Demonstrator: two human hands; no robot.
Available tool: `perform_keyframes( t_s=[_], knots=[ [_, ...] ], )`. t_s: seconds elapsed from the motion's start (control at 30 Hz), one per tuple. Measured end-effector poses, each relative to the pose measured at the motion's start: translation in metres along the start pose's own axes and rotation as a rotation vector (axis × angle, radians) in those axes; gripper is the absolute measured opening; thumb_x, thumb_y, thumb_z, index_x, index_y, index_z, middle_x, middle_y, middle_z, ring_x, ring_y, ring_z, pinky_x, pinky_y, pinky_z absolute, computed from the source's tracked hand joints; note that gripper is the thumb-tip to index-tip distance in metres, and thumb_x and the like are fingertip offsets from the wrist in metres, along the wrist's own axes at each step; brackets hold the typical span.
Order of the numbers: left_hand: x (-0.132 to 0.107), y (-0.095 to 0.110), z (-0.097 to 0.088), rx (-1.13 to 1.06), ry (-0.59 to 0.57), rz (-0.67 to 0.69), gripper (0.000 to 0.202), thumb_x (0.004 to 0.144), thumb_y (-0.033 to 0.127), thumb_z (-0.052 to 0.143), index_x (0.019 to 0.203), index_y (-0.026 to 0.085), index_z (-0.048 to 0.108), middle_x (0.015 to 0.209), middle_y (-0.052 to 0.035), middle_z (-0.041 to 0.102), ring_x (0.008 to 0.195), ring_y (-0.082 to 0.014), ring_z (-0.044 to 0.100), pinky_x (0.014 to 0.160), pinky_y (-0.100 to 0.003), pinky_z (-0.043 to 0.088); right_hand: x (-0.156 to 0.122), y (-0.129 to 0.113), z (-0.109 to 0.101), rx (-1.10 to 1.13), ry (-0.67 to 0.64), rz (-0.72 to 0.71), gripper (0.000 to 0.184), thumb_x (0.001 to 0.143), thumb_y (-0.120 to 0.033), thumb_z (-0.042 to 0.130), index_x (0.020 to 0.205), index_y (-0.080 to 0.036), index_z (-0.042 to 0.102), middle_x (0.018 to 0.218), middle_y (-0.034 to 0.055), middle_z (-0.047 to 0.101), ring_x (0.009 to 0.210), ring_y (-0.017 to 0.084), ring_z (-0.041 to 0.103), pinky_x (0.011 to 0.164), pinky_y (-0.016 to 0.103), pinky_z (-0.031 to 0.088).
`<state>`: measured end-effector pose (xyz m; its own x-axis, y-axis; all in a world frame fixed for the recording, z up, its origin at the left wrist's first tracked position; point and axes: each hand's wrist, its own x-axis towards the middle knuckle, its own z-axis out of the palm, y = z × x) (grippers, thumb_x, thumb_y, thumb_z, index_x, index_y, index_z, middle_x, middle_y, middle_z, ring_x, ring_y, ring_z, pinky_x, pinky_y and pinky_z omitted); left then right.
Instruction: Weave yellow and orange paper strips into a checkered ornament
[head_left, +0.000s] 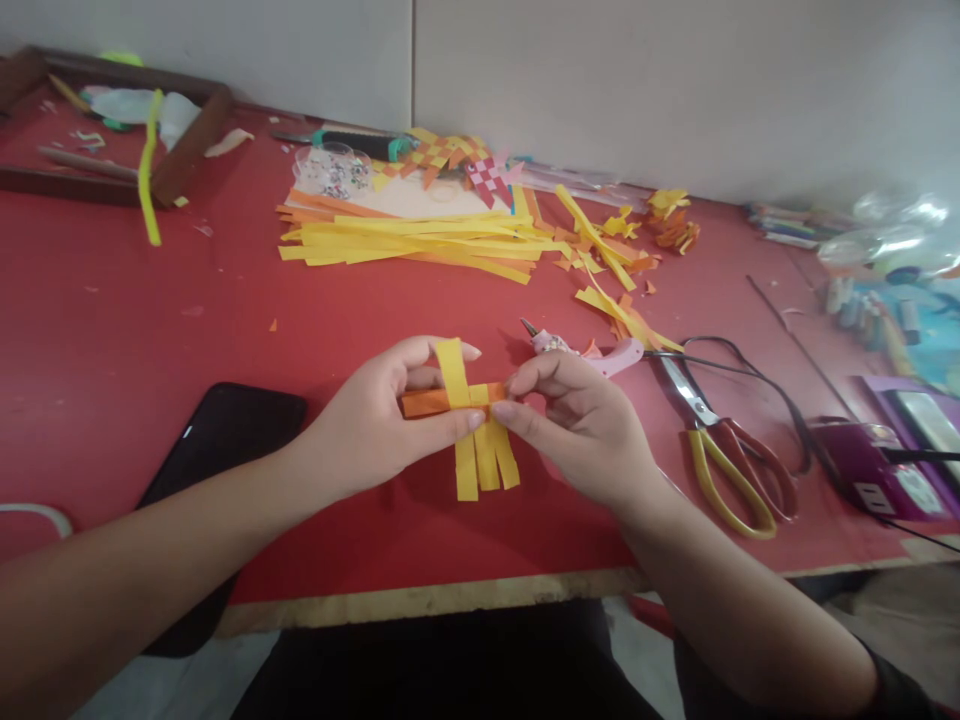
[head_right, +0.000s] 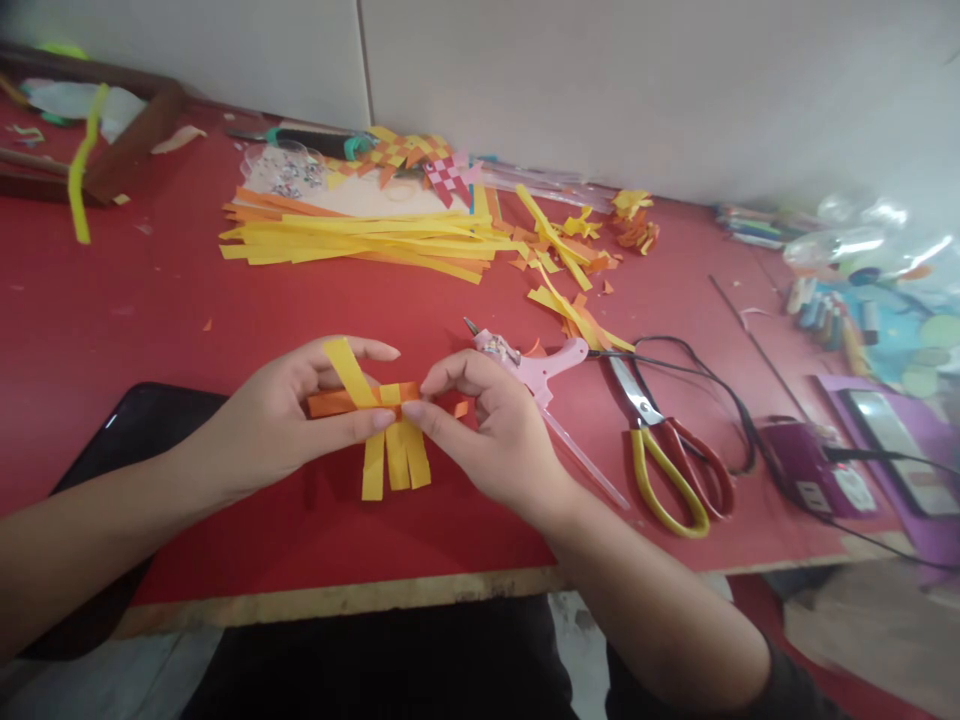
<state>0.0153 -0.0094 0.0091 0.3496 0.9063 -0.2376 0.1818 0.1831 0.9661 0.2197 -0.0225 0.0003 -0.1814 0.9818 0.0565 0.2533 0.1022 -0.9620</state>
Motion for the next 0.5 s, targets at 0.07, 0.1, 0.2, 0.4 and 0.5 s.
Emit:
perform_keyframes(
  t_s=[0.07, 0.1, 0.2, 0.4, 0.5],
  knots=[
    [0.0006, -0.0014, 0.0001, 0.012, 0.011, 0.018, 0.050, 0.077, 0.035, 0.080, 0.119, 0.020, 0.060, 0.114, -0.0081, 0.072, 0.107, -0.0262, 0.070, 0.087, -0.036, 0.059, 0.0002, 0.0004, -0.0002, 0.009, 0.007, 0.007, 0.017, 0.081, -0.025, 0.075, 0.084, -0.021, 0.059, 0.082, -0.0014, 0.064, 0.072, 0.011, 0.060, 0.063, 0.026, 0.048],
    [0.0011, -0.0022, 0.0001, 0.006, 0.020, 0.023, 0.050, 0.076, 0.035, 0.081, 0.119, 0.020, 0.060, 0.115, -0.0087, 0.071, 0.109, -0.0271, 0.069, 0.089, -0.037, 0.058, 0.0005, 0.0010, -0.0003, 0.019, 0.010, 0.008, 0.016, 0.082, -0.025, 0.075, 0.084, -0.021, 0.060, 0.082, -0.0015, 0.064, 0.072, 0.011, 0.061, 0.063, 0.026, 0.048],
    [0.0030, -0.0040, 0.0002, -0.048, 0.031, 0.012, 0.053, 0.074, 0.035, 0.082, 0.119, 0.017, 0.060, 0.116, -0.0104, 0.070, 0.108, -0.0276, 0.068, 0.089, -0.039, 0.057, 0.0016, 0.0034, -0.0004, 0.055, 0.023, 0.005, 0.016, 0.082, -0.025, 0.075, 0.085, -0.022, 0.060, 0.081, -0.0016, 0.064, 0.074, 0.011, 0.062, 0.066, 0.025, 0.050],
    [0.0050, -0.0051, 0.0004, -0.165, 0.039, -0.042, 0.051, 0.077, 0.030, 0.081, 0.122, 0.016, 0.059, 0.114, -0.0080, 0.070, 0.101, -0.0235, 0.069, 0.087, -0.037, 0.056, 0.0027, 0.0049, -0.0006, 0.076, 0.049, 0.000, 0.011, 0.084, -0.024, 0.072, 0.088, -0.023, 0.062, 0.082, -0.0013, 0.064, 0.081, 0.012, 0.064, 0.077, 0.028, 0.053],
    [0.0054, -0.0062, 0.0004, -0.177, 0.040, -0.045, 0.050, 0.079, 0.029, 0.080, 0.122, 0.017, 0.059, 0.116, -0.0078, 0.070, 0.105, -0.0235, 0.068, 0.092, -0.038, 0.054, 0.0021, 0.0043, -0.0007, 0.088, 0.057, 0.009, 0.010, 0.086, -0.024, 0.071, 0.091, -0.023, 0.062, 0.083, -0.0013, 0.064, 0.080, 0.012, 0.063, 0.076, 0.027, 0.053]
  ],
)
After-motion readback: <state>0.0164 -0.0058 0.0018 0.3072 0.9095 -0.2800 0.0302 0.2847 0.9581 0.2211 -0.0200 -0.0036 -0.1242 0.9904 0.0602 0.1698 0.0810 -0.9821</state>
